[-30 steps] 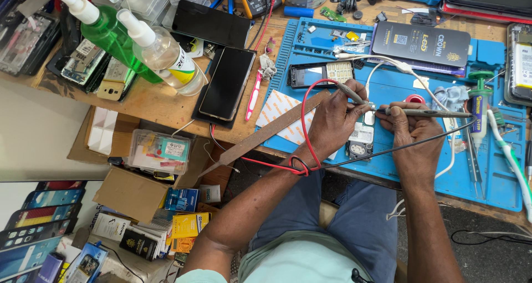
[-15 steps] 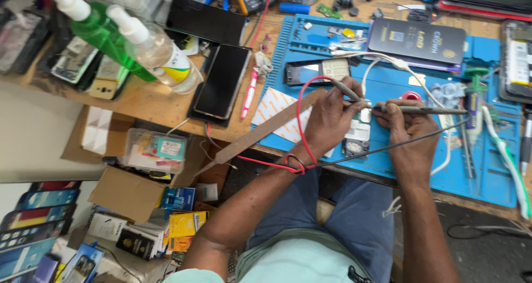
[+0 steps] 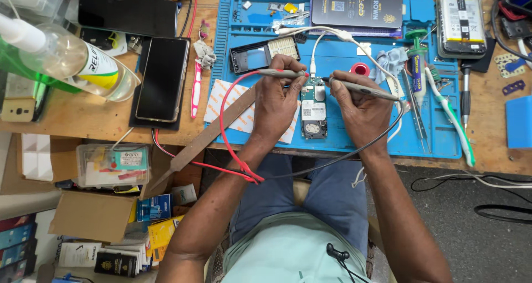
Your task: The person sits at a repair bench and probes a disassembled phone motherboard with multimeter test leads, checking points on the board. They then attach the board to the phone body, connect a cable, and press buttons as the phone screen powers on.
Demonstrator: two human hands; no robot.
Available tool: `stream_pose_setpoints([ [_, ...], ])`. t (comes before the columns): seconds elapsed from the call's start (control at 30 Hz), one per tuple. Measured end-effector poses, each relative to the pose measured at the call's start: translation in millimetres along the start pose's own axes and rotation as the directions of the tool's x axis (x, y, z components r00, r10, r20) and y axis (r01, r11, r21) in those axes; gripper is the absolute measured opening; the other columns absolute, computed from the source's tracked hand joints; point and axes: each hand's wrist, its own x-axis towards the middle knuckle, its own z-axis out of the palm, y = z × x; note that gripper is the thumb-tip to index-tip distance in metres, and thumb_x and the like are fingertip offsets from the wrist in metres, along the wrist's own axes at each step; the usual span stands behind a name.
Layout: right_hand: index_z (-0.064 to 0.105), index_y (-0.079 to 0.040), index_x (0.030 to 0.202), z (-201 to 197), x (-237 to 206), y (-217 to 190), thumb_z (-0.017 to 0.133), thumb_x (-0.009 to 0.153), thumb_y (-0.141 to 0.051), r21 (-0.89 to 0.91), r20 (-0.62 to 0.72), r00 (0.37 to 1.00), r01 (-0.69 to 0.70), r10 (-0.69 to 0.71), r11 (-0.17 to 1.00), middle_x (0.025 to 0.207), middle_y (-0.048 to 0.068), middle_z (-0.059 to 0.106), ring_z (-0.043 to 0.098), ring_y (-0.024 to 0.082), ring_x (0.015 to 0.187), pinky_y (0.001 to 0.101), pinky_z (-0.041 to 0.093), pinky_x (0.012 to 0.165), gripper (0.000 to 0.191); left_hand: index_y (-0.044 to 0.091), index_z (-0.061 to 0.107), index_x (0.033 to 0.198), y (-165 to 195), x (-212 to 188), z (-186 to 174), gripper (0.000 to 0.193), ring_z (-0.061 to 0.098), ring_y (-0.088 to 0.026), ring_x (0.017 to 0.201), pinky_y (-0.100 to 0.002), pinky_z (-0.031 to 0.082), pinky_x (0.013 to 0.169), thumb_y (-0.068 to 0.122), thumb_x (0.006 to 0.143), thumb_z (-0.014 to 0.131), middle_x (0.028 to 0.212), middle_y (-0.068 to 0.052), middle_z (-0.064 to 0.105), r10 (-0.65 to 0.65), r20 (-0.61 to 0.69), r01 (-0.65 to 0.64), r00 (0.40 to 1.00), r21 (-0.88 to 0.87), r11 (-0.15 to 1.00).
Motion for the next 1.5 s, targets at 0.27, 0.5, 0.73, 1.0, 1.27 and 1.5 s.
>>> stream_pose_setpoints([
  [0.27, 0.076, -0.002, 0.12, 2.2, 3.3, -1.1, 0.076, 0.102, -0.014, -0.098, 0.022, 0.997, -0.067, 0.07, 0.993, 0.093, 0.008, 0.076, 0.063, 0.004, 0.077, 0.0193, 0.05, 0.063, 0.022, 0.004, 0.06, 0.104, 2.5, 1.8, -3.0, 0.019, 0.075, -0.013, 0.091, -0.029, 0.063, 0.073, 0.004, 0.093, 0.075, 0.097, -0.004, 0.071, 0.002, 0.04, -0.007, 0.999, 0.12, 0.993],
  [0.5, 0.078, -0.005, 0.119, 5.3, 7.6, 1.7, 0.077, 0.101, -0.017, -0.228, 0.001, 0.99, -0.139, 0.143, 0.964, 0.078, 0.008, 0.073, 0.053, 0.006, 0.063, 0.0216, 0.038, 0.052, 0.022, 0.004, 0.058, 0.107, -3.6, 6.3, -1.6, 0.017, 0.075, -0.015, 0.094, -0.027, 0.066, 0.077, 0.003, 0.095, 0.071, 0.1, -0.006, 0.068, -0.006, 0.071, 0.0, 0.997, 0.079, 0.997],
  [0.73, 0.077, -0.004, 0.12, 8.3, 11.3, 7.8, 0.077, 0.102, -0.016, -0.184, 0.03, 0.997, -0.058, 0.064, 0.981, 0.091, 0.008, 0.076, 0.057, 0.004, 0.069, 0.0198, 0.043, 0.056, 0.021, 0.003, 0.058, 0.106, -8.9, 10.7, -2.4, 0.017, 0.075, -0.015, 0.091, -0.029, 0.064, 0.074, 0.001, 0.095, 0.071, 0.096, -0.007, 0.068, -0.015, 0.069, 0.009, 0.998, 0.088, 0.996],
  [1.0, 0.077, -0.004, 0.12, 8.8, 13.5, 10.9, 0.077, 0.102, -0.016, -0.207, 0.032, 0.998, -0.055, 0.062, 0.977, 0.089, 0.006, 0.076, 0.056, 0.003, 0.069, 0.0195, 0.042, 0.056, 0.021, 0.003, 0.057, 0.106, -10.1, 12.9, -2.2, 0.019, 0.074, -0.018, 0.089, -0.031, 0.061, 0.073, 0.0, 0.094, 0.072, 0.096, -0.008, 0.068, 0.007, 0.065, -0.012, 0.998, 0.086, 0.996],
  [1.27, 0.076, -0.003, 0.12, 8.4, 13.2, 11.8, 0.077, 0.102, -0.016, -0.168, 0.033, 0.998, -0.048, 0.055, 0.985, 0.089, 0.006, 0.075, 0.061, 0.003, 0.072, 0.0187, 0.046, 0.058, 0.022, 0.003, 0.058, 0.105, -7.8, 11.9, -2.1, 0.019, 0.075, -0.019, 0.088, -0.033, 0.06, 0.072, 0.002, 0.094, 0.073, 0.095, -0.008, 0.07, 0.011, 0.077, -0.02, 0.997, 0.125, 0.992],
  [1.5, 0.076, -0.003, 0.121, 5.1, 13.9, 12.2, 0.076, 0.102, -0.016, -0.142, 0.031, 0.995, -0.091, 0.097, 0.986, 0.09, 0.008, 0.076, 0.063, 0.004, 0.074, 0.0182, 0.048, 0.059, 0.023, 0.004, 0.059, 0.104, -4.5, 11.5, 2.9, 0.017, 0.075, -0.019, 0.087, -0.033, 0.06, 0.07, 0.002, 0.094, 0.073, 0.093, -0.008, 0.07, 0.048, 0.07, -0.057, 0.996, 0.134, 0.989],
])
